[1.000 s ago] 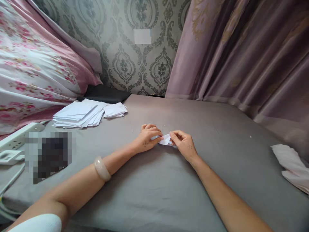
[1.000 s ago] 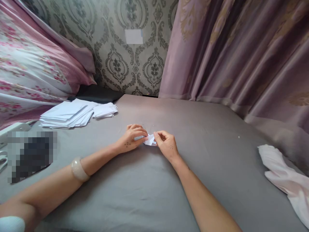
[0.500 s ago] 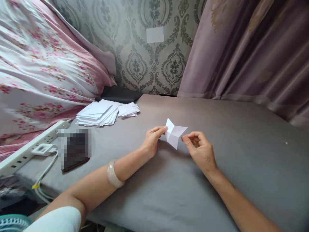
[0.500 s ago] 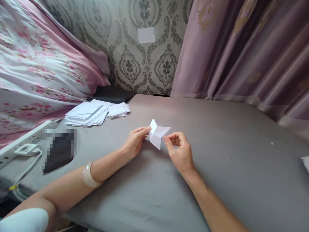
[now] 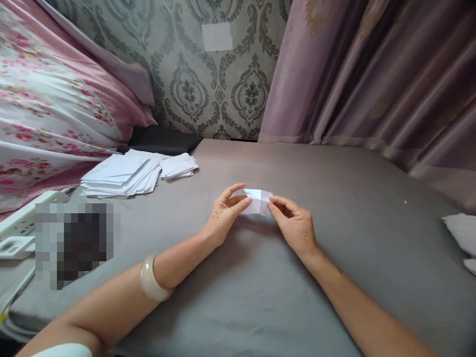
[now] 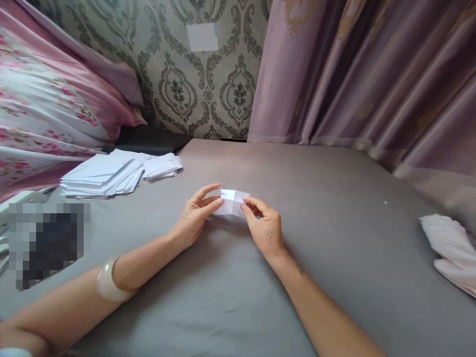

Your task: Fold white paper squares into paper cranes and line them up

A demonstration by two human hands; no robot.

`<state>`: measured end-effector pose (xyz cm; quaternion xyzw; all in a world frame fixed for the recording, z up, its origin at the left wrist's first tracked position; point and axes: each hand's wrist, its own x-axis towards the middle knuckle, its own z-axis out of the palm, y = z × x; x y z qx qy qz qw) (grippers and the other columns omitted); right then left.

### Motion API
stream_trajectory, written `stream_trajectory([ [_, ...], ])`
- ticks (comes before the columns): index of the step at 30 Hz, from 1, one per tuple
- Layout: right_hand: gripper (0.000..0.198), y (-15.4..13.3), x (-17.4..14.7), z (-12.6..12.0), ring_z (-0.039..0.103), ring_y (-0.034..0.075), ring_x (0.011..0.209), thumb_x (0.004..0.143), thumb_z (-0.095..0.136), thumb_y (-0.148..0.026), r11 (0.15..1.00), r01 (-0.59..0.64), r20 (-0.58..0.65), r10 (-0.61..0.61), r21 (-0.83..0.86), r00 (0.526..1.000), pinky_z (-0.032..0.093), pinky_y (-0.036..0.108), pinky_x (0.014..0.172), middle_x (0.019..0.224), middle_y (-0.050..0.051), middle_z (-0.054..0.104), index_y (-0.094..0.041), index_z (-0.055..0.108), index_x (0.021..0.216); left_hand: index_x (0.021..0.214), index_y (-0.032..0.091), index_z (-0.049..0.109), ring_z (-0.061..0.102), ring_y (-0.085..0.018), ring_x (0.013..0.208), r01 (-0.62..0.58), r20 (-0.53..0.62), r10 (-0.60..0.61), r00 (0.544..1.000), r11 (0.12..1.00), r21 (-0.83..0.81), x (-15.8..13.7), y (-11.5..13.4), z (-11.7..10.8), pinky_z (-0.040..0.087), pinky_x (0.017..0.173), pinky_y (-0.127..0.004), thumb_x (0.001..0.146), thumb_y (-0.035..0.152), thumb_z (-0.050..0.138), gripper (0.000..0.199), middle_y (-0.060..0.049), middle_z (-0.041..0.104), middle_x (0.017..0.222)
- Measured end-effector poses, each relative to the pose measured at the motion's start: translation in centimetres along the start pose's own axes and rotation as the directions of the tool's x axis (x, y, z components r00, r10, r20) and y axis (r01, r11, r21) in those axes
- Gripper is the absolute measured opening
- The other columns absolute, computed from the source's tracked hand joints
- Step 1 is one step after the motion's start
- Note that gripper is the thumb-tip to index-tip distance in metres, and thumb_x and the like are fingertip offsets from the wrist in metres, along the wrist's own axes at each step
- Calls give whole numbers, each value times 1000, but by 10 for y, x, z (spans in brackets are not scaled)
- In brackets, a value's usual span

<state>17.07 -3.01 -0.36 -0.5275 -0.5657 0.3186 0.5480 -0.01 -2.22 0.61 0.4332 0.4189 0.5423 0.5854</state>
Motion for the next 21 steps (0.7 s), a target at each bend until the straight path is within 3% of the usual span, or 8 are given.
stream_trajectory([
  [5, 21, 3, 3, -5, 66, 18, 83, 78, 65, -35, 1000, 7, 6, -7, 5, 1000, 52, 31, 77, 95, 5, 73, -21, 74, 92, 94, 19, 72, 60, -14, 78, -4, 27, 2, 1000, 997, 82, -2, -1, 1, 45, 76, -26, 70, 33, 76, 28, -3, 70, 89],
  [12, 23, 2, 1, -3, 64, 16, 78, 76, 68, -32, 999, -23, 76, 20, 39, 997, 52, 31, 77, 89, 3, 72, -21, 73, 96, 90, 19, 72, 61, -14, 79, 33, 63, -39, 997, 994, 104, -2, -1, 2, 44, 76, -26, 68, 34, 77, 27, -3, 71, 88],
  [21, 11, 2, 0, -3, 59, 13, 78, 78, 69, -32, 994, 107, 73, -109, 33, 991, 48, 26, 67, 87, 3, 61, -23, 74, 82, 83, 21, 74, 57, -14, 78, -114, 57, 100, 993, 920, 375, -2, 0, 0, 41, 74, -26, 74, 36, 73, 18, -2, 71, 84],
])
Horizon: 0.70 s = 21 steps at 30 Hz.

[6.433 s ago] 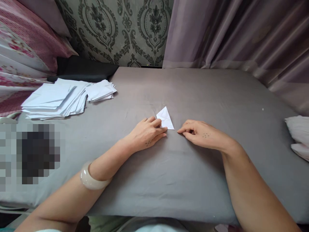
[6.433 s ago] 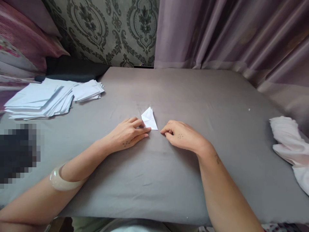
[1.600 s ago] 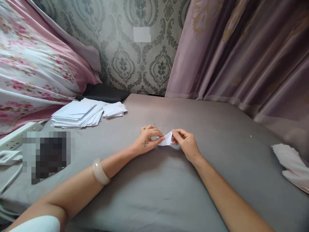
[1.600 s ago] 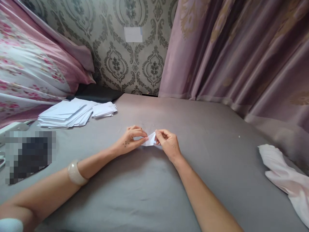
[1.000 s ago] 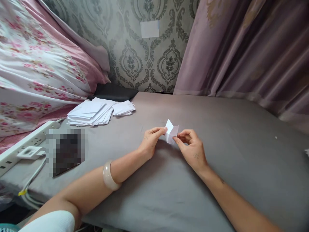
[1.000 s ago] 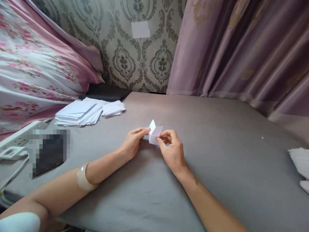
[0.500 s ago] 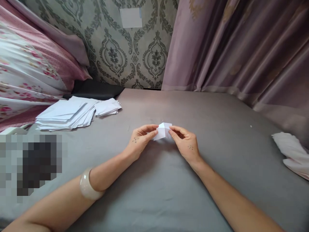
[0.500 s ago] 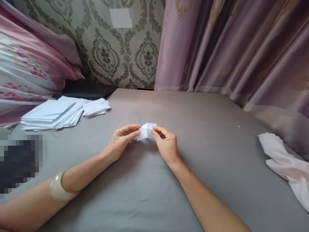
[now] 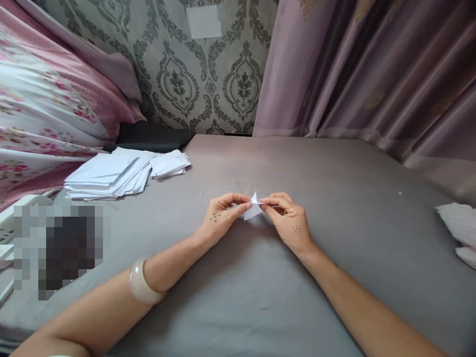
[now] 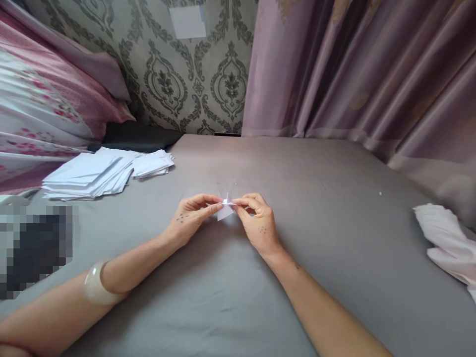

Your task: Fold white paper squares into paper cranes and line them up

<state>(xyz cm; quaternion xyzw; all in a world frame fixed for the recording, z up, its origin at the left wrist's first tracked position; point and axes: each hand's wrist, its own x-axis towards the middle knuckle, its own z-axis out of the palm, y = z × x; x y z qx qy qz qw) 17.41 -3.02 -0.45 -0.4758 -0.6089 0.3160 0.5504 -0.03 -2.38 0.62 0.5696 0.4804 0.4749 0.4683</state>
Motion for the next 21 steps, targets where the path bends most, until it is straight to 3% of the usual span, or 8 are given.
stream_trajectory([
  [9, 11, -6, 1, -2, 62, 16, 83, 81, 66, -32, 999, 32, 84, -32, -7, 996, 47, 28, 71, 87, 3, 68, -22, 71, 80, 80, 19, 69, 57, -15, 80, -168, 60, 162, 985, 978, 127, 2, 2, -4, 38, 79, -28, 80, 34, 68, 15, -1, 68, 81],
  [13, 16, -10, 1, -5, 63, 16, 83, 82, 64, -35, 998, -57, 161, 51, 28, 986, 48, 29, 76, 89, 3, 71, -22, 71, 87, 79, 18, 67, 55, -17, 97, -223, 75, 215, 974, 967, 127, 2, 5, -5, 38, 85, -28, 80, 31, 68, 13, -5, 63, 99],
  [17, 21, -16, 0, -5, 66, 17, 87, 82, 64, -39, 980, -154, 238, 122, 124, 964, 50, 30, 82, 92, 2, 73, -23, 72, 93, 77, 17, 63, 57, -18, 100, -47, 175, 81, 981, 980, -191, 0, 5, -2, 40, 89, -31, 78, 33, 70, 18, -6, 63, 109],
  [21, 22, -20, -1, -4, 65, 16, 86, 83, 62, -40, 973, -192, 257, 155, 128, 954, 51, 30, 81, 93, 2, 73, -24, 72, 94, 75, 15, 62, 60, -13, 77, 122, 217, -38, 975, 914, -388, 0, 1, 2, 44, 78, -28, 73, 32, 76, 22, -2, 67, 82],
])
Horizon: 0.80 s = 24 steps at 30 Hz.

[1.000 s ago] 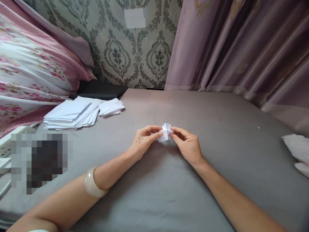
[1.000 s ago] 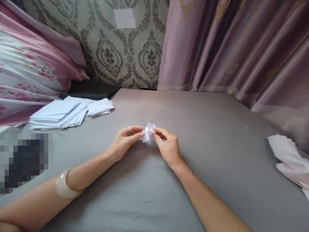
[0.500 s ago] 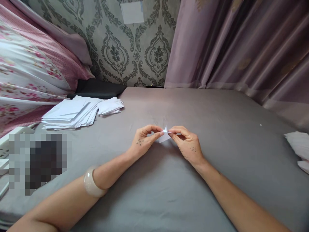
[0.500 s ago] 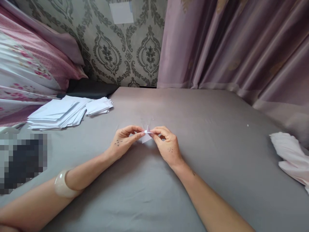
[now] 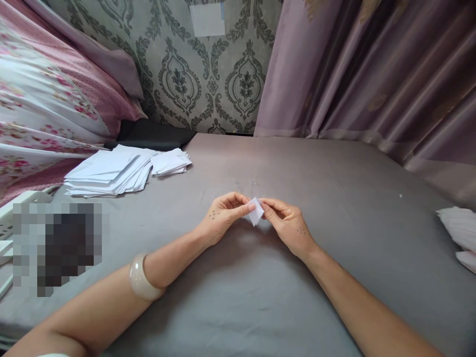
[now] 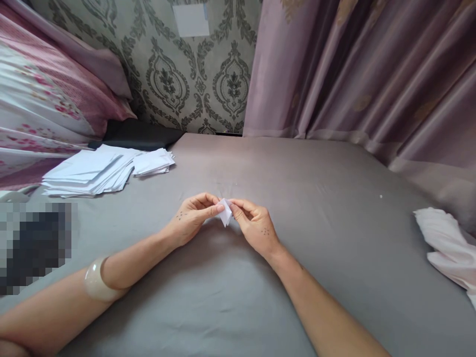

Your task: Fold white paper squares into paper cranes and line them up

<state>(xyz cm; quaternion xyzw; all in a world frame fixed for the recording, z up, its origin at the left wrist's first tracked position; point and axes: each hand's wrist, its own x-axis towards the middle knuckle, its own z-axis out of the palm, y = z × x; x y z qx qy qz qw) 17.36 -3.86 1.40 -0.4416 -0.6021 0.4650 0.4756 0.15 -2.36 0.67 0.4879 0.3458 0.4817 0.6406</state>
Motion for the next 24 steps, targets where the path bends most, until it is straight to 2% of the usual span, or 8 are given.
stream_trajectory([
  [4, 31, 0, 0, 0, 64, 15, 80, 88, 54, -46, 997, -44, 39, 42, 67, 998, 52, 31, 76, 91, 4, 72, -23, 70, 102, 74, 14, 62, 59, -11, 71, 32, -102, -37, 994, 999, -42, 2, -3, -1, 42, 73, -25, 68, 30, 80, 24, -1, 66, 74],
  [7, 31, 1, 0, 2, 66, 17, 87, 78, 68, -42, 989, -78, 46, 73, 129, 996, 52, 34, 82, 93, 4, 71, -22, 66, 102, 73, 14, 62, 58, -10, 69, 31, -131, -34, 991, 999, -27, 2, -2, 0, 42, 72, -25, 67, 31, 80, 25, 0, 66, 74],
  [10, 32, 2, 0, 5, 66, 18, 88, 71, 74, -37, 988, -96, 22, 94, 123, 995, 52, 35, 85, 93, 5, 72, -21, 65, 98, 73, 14, 62, 58, -10, 69, 25, -125, -24, 992, 1000, 13, 1, 0, 2, 43, 71, -24, 67, 31, 80, 26, 1, 66, 73],
  [15, 28, 3, 1, 4, 66, 16, 79, 76, 68, -40, 988, -118, -25, 121, 103, 992, 54, 34, 79, 88, 4, 72, -20, 68, 96, 82, 16, 63, 60, -10, 73, 43, -45, -43, 998, 999, -6, 0, -1, 4, 46, 73, -24, 66, 29, 81, 27, 1, 67, 79],
  [18, 28, 2, 1, 4, 66, 17, 78, 76, 68, -41, 989, -119, -36, 123, 90, 992, 54, 34, 79, 87, 4, 72, -20, 69, 95, 78, 14, 62, 59, -9, 69, 53, -68, -53, 996, 999, 3, 0, -2, 3, 45, 71, -23, 66, 30, 80, 27, 1, 66, 75],
  [21, 31, 2, 1, 4, 67, 19, 86, 73, 71, -40, 990, -106, -21, 109, 98, 994, 52, 35, 82, 93, 5, 73, -21, 69, 97, 74, 14, 59, 58, -9, 68, 49, -91, -47, 995, 999, 20, 1, -2, 3, 44, 70, -23, 65, 31, 81, 29, 1, 64, 73],
  [24, 30, 3, 1, 4, 66, 18, 84, 75, 68, -41, 994, -101, -13, 102, 53, 995, 52, 33, 79, 94, 5, 72, -21, 70, 98, 84, 16, 56, 58, -10, 69, 13, -77, -13, 997, 1000, -4, 2, -3, 2, 44, 69, -24, 64, 29, 81, 35, 2, 63, 74],
])
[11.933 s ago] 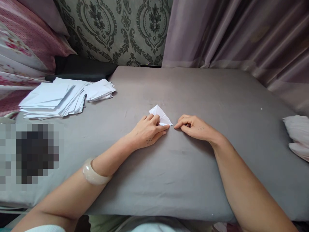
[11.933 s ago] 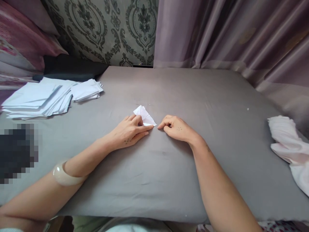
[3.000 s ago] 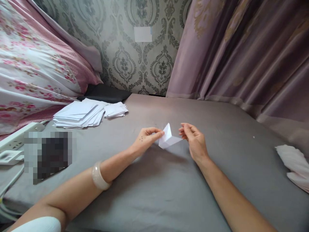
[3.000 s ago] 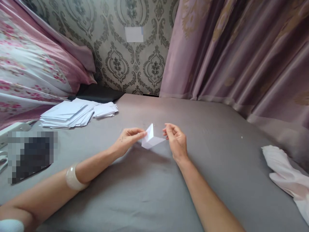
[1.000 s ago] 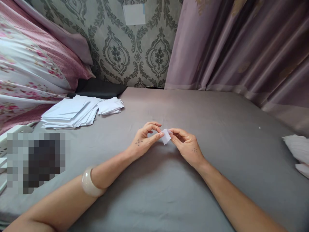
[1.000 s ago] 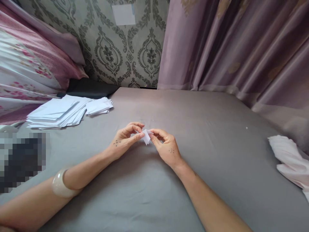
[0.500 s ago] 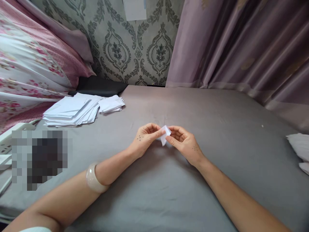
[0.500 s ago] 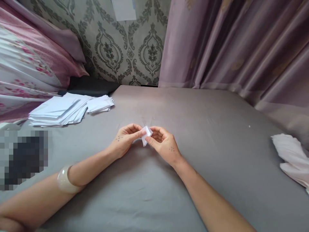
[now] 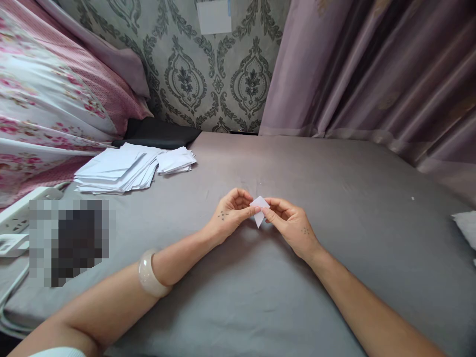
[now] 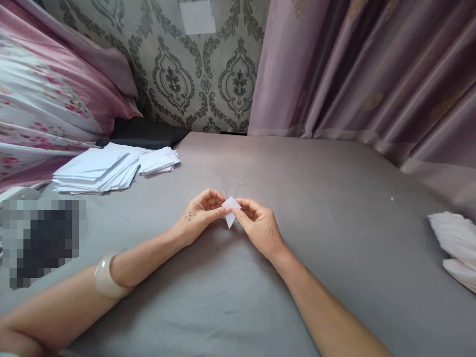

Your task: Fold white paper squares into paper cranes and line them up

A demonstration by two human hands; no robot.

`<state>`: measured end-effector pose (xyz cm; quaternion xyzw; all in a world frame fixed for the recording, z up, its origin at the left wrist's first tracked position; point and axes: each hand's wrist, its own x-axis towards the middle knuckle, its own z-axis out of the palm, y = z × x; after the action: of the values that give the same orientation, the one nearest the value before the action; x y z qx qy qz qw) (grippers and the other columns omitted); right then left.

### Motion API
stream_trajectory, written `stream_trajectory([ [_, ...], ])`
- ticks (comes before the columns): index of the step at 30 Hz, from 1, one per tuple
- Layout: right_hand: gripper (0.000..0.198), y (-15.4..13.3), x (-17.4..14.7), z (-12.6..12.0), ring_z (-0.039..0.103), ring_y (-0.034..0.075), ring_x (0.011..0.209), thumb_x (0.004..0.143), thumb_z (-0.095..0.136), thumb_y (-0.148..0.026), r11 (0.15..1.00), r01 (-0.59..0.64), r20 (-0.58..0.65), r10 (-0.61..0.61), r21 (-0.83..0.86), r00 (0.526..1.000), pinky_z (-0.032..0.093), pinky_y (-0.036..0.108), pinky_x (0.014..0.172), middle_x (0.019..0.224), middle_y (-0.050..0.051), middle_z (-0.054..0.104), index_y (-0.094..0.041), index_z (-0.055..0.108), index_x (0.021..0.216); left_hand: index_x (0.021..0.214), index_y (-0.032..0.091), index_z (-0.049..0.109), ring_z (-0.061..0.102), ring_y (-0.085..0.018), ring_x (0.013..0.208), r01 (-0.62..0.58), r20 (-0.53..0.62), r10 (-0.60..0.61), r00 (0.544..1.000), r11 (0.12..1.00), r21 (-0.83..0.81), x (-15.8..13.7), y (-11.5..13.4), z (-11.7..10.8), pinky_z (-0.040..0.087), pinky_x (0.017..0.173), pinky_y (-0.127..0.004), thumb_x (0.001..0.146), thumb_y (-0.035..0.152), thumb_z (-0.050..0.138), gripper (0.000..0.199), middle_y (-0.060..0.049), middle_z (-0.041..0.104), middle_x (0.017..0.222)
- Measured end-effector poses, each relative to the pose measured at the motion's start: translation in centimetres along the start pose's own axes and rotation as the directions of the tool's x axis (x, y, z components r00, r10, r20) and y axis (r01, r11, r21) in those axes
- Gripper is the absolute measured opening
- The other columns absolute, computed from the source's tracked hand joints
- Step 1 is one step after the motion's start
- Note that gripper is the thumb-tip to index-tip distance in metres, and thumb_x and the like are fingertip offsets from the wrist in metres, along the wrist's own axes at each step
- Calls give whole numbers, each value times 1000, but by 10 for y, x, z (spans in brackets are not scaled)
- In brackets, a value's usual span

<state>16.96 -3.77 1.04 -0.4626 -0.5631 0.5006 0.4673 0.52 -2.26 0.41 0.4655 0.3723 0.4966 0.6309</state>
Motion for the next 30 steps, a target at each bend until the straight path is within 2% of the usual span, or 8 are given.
stream_trajectory([
  [3, 27, 0, 0, -1, 64, 16, 78, 80, 63, -41, 997, 17, -7, -17, -70, 1000, 52, 33, 75, 88, 4, 72, -21, 71, 96, 98, 18, 55, 58, -11, 70, -16, 70, 14, 997, 1000, 22, -1, -1, 0, 44, 70, -25, 67, 30, 80, 42, 2, 62, 76],
  [9, 24, 2, 1, 0, 64, 17, 81, 75, 69, -40, 999, 32, -39, -33, -19, 999, 51, 31, 75, 85, 3, 70, -22, 67, 90, 93, 16, 64, 57, -12, 75, 4, 85, -16, 996, 991, 137, -5, 2, 4, 41, 70, -25, 71, 35, 76, 32, -1, 64, 82],
  [11, 30, 1, 1, 0, 63, 16, 76, 73, 71, -42, 1000, -3, -79, 4, 16, 997, 50, 29, 70, 81, 3, 68, -20, 63, 92, 90, 16, 63, 57, -11, 73, 39, 28, -41, 999, 995, 88, -4, 3, 3, 41, 69, -24, 72, 35, 76, 29, 0, 64, 79],
  [14, 37, 1, 1, 0, 61, 16, 77, 71, 73, -42, 998, -57, -33, 57, -9, 998, 49, 28, 69, 85, 4, 67, -18, 62, 97, 84, 17, 59, 57, -11, 74, 53, -56, -54, 997, 998, -22, 0, 2, -1, 42, 70, -24, 69, 34, 77, 29, 1, 65, 77],
  [16, 37, 1, 1, 0, 61, 16, 77, 71, 72, -43, 997, -60, -10, 60, -47, 998, 48, 29, 69, 84, 4, 67, -18, 64, 97, 83, 17, 57, 58, -11, 74, 67, -57, -71, 996, 996, -61, 2, 1, -3, 42, 71, -24, 69, 32, 78, 30, 1, 65, 78],
  [20, 32, 2, 1, -3, 59, 14, 70, 76, 67, -47, 997, -15, -80, 9, -78, 997, 47, 29, 68, 77, 3, 67, -18, 68, 89, 80, 16, 57, 57, -10, 74, 116, 13, -115, 993, 991, -71, 2, -2, -4, 43, 71, -23, 69, 29, 78, 27, 1, 64, 77],
  [25, 28, 2, 1, -5, 62, 16, 74, 75, 68, -46, 999, -3, -101, -2, -47, 995, 49, 30, 72, 81, 3, 70, -19, 69, 84, 88, 17, 63, 56, -9, 68, 155, 99, -154, 983, 988, 1, -2, 0, 1, 41, 68, -22, 67, 27, 80, 29, 2, 65, 75],
  [30, 25, -1, -1, -2, 64, 18, 78, 74, 69, -44, 997, -1, -74, -4, -72, 997, 50, 32, 75, 80, 4, 71, -20, 69, 81, 75, 15, 69, 50, -9, 59, 160, 100, -183, 978, 966, 205, -6, 3, 3, 35, 58, -22, 72, 41, 74, 26, 1, 60, 66],
])
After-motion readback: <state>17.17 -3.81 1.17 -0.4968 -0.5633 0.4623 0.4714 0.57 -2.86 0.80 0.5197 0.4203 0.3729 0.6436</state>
